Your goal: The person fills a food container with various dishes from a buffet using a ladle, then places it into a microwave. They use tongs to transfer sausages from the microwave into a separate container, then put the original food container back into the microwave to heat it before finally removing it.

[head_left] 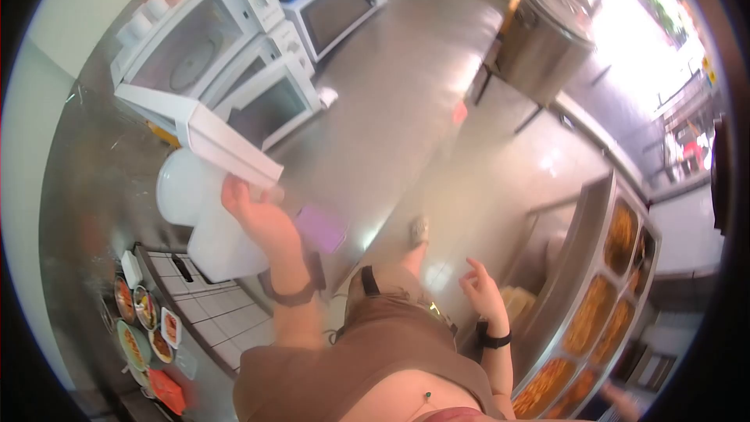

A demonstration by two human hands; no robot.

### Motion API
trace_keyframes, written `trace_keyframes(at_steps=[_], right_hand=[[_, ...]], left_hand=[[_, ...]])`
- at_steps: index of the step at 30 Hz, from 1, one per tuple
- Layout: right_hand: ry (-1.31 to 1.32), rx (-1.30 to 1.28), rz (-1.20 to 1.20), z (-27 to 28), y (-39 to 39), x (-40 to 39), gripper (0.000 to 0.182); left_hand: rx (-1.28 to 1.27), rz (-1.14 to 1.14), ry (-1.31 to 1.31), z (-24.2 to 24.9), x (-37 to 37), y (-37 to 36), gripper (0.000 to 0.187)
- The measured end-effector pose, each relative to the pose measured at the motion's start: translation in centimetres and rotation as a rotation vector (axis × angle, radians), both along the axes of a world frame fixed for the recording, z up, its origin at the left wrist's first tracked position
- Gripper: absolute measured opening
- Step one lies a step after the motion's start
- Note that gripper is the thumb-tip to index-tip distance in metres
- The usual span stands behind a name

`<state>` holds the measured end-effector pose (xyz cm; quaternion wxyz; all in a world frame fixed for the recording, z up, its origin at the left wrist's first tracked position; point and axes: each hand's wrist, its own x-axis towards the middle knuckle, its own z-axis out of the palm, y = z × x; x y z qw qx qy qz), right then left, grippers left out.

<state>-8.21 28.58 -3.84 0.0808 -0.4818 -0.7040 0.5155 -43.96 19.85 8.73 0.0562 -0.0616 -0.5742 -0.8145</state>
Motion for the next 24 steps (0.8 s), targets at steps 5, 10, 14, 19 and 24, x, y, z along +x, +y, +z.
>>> trace_keyframes(at_steps=[5, 10, 14, 19, 24], right_hand=[[-0.064, 0.188, 0.222, 0.4, 13.4, -4.8, 0.036], [0.040, 0.068, 0.427, 2.4, 22.8, -13.7, 0.032], [0.165, 0.000, 0.851, -0.3, 28.1, -22.9, 0.034], [0.347, 0.013, 1.116, -0.2, 30.5, -38.0, 0.038], [0.714, 0.067, 1.115, 4.3, 31.0, -50.7, 0.038]], left_hand=[[-0.121, 0.088, 0.018, -2.1, -2.5, 2.0, 0.032], [-0.072, 0.281, 0.017, -0.1, -2.5, 6.3, 0.026], [-0.210, 0.281, -0.033, 0.4, -3.2, 8.2, 0.024], [-0.647, 0.178, -0.011, 1.1, -7.8, 11.2, 0.039], [-0.952, 0.144, -0.053, 4.3, -14.8, 15.9, 0.046]])
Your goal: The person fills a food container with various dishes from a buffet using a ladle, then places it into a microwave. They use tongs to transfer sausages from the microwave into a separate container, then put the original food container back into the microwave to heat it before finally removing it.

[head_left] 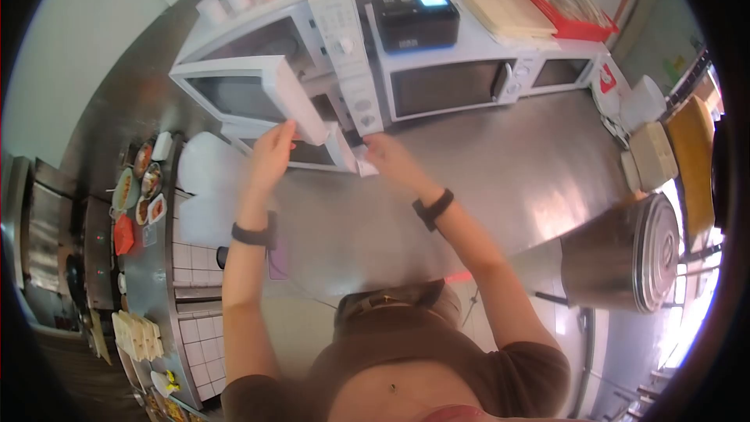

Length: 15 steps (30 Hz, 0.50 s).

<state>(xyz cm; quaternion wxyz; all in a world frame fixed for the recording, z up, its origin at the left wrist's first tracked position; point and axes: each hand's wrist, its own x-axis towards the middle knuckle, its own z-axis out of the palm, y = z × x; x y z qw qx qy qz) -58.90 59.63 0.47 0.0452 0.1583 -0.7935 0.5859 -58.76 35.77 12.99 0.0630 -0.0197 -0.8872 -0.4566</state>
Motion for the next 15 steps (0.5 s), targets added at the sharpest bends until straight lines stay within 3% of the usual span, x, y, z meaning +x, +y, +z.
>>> trace_keyframes(at_steps=[3, 5, 6, 8, 11, 15], right_hand=[[0.069, 0.099, -0.198, 6.4, 0.2, -6.2, 0.033], [0.264, 0.235, -0.396, 9.3, -0.3, -9.9, 0.029], [0.268, 0.228, -0.378, 10.1, -0.3, -11.5, 0.029], [0.415, 0.544, -0.371, 11.1, -0.9, -13.9, 0.023], [0.526, 0.684, -0.362, 10.8, -2.2, -16.4, 0.017], [0.699, 0.583, -0.384, 9.8, -2.3, -17.3, 0.010]], left_hand=[[-0.064, 0.030, -0.020, 0.2, -3.7, 2.3, 0.050], [-0.143, 0.035, 0.000, 0.3, -5.7, 3.2, 0.053], [-0.131, 0.064, -0.017, 0.4, -6.6, 3.8, 0.055], [-0.153, 0.102, -0.024, -0.1, -8.5, 4.3, 0.055], [-0.160, 0.146, -0.056, 0.1, -11.2, 5.0, 0.055], [-0.268, 0.227, 0.072, -0.5, -13.4, 5.6, 0.054]])
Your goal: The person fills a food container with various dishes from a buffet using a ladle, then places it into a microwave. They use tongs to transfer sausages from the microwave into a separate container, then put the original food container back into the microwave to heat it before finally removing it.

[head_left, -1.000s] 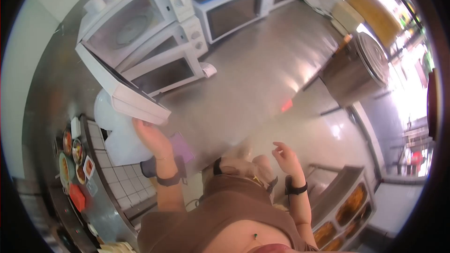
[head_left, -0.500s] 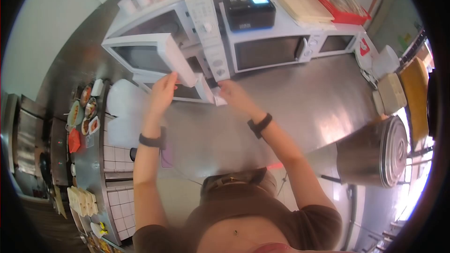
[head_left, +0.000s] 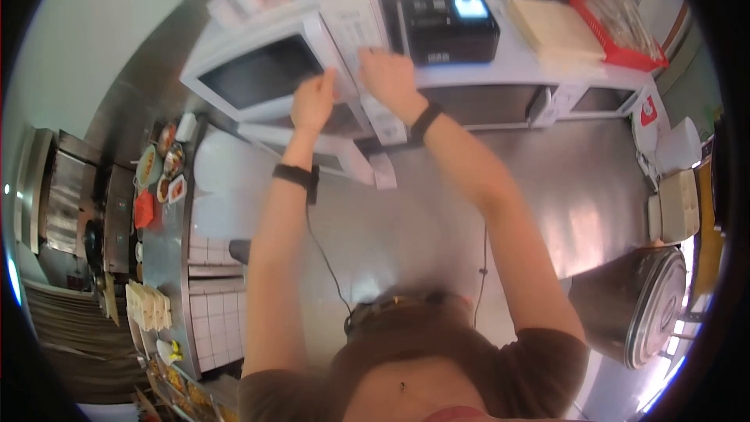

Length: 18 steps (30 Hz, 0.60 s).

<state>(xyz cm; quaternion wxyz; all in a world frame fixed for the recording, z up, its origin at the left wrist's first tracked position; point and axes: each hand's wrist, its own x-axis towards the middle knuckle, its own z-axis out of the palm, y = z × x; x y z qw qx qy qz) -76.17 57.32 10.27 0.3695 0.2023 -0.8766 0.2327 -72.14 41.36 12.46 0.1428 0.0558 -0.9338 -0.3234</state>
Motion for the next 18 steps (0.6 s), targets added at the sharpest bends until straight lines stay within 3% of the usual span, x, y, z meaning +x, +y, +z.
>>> trace_keyframes(at_steps=[7, 9, 11, 13, 15, 16, 17, 18], right_hand=[[0.002, -0.038, 0.027, -0.8, 0.4, 0.1, 0.013], [-0.024, -0.072, 0.024, -1.3, 1.0, 0.8, 0.014], [-0.474, -0.281, 0.156, -2.4, 3.2, 3.3, 0.017], [-0.816, -0.331, 0.131, -8.1, 4.1, 5.0, 0.026], [-0.982, -0.174, 0.110, -14.8, 4.3, 7.9, 0.030], [-0.917, -0.008, 0.151, -18.1, 3.7, 9.4, 0.032], [-0.847, 0.158, 0.193, -20.9, 3.2, 10.5, 0.035], [-0.857, 0.154, 0.188, -22.7, 2.6, 10.9, 0.035]], left_hand=[[0.033, 0.054, -0.019, -1.2, -0.3, 0.6, 0.057], [0.184, -0.017, 0.002, -2.0, -0.3, 0.6, 0.047], [0.162, -0.022, 0.141, -2.2, 3.2, 1.5, 0.036], [0.107, -0.105, 0.168, -1.9, 8.2, 1.3, 0.035], [0.060, -0.205, 0.210, -5.1, 12.3, -1.2, 0.034], [0.060, -0.216, 0.198, -5.6, 13.3, -1.3, 0.034], [-0.143, -0.276, 0.228, -6.0, 14.1, -1.2, 0.039], [-0.346, -0.333, 0.260, -6.4, 14.1, -1.2, 0.044]])
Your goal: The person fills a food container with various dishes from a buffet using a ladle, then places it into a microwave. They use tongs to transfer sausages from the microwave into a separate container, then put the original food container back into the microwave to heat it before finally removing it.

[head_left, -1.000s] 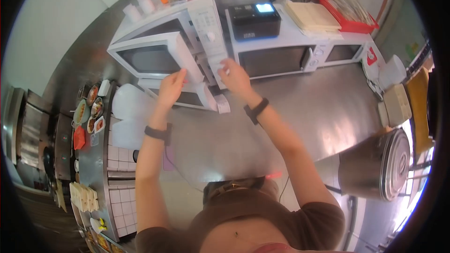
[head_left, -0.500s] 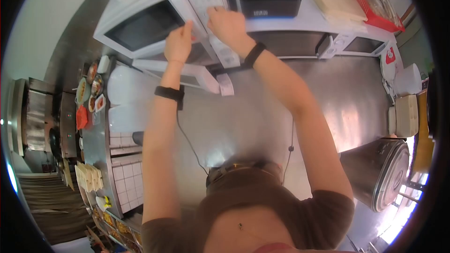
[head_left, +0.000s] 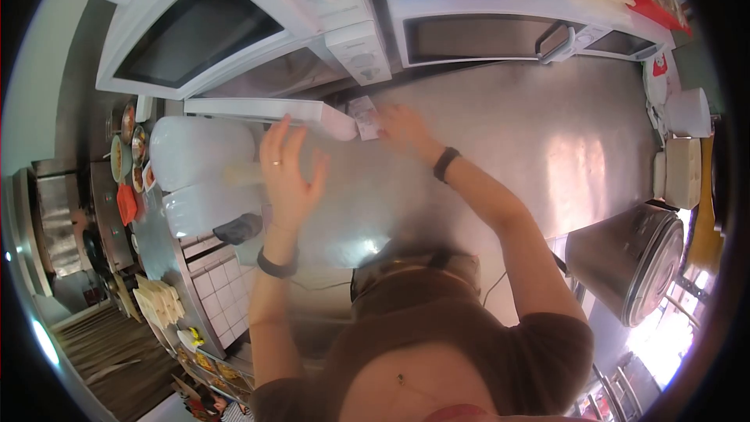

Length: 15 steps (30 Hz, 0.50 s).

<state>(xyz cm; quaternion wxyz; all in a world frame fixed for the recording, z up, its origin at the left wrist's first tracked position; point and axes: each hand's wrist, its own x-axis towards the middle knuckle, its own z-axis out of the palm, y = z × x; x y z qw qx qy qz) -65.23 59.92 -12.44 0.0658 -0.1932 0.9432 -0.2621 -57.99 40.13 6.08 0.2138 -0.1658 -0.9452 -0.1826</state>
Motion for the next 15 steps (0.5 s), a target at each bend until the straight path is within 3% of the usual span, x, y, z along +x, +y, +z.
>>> trace_keyframes(at_steps=[2, 3, 5, 8, 15], right_hand=[[0.313, -0.125, 0.192, -2.3, -1.0, 0.8, 0.035], [0.309, -0.127, 0.188, -2.8, -1.3, 0.8, 0.035], [0.212, 0.138, 0.182, -3.8, -1.8, 0.4, 0.034], [0.242, 0.287, 0.208, -3.1, -1.5, 0.3, 0.035], [0.345, 0.098, 0.066, -3.9, -2.0, 1.4, 0.038]], left_hand=[[-0.122, 0.012, -0.089, -0.5, -0.7, -0.1, 0.049], [-0.244, 0.028, -0.163, -0.7, -1.2, -0.2, 0.054], [-0.271, 0.029, -0.147, -1.6, -2.1, -0.8, 0.057], [-0.268, 0.035, -0.123, -2.9, -3.0, -0.9, 0.063], [-0.166, 0.049, -0.075, -5.7, -8.2, 1.0, 0.079]])
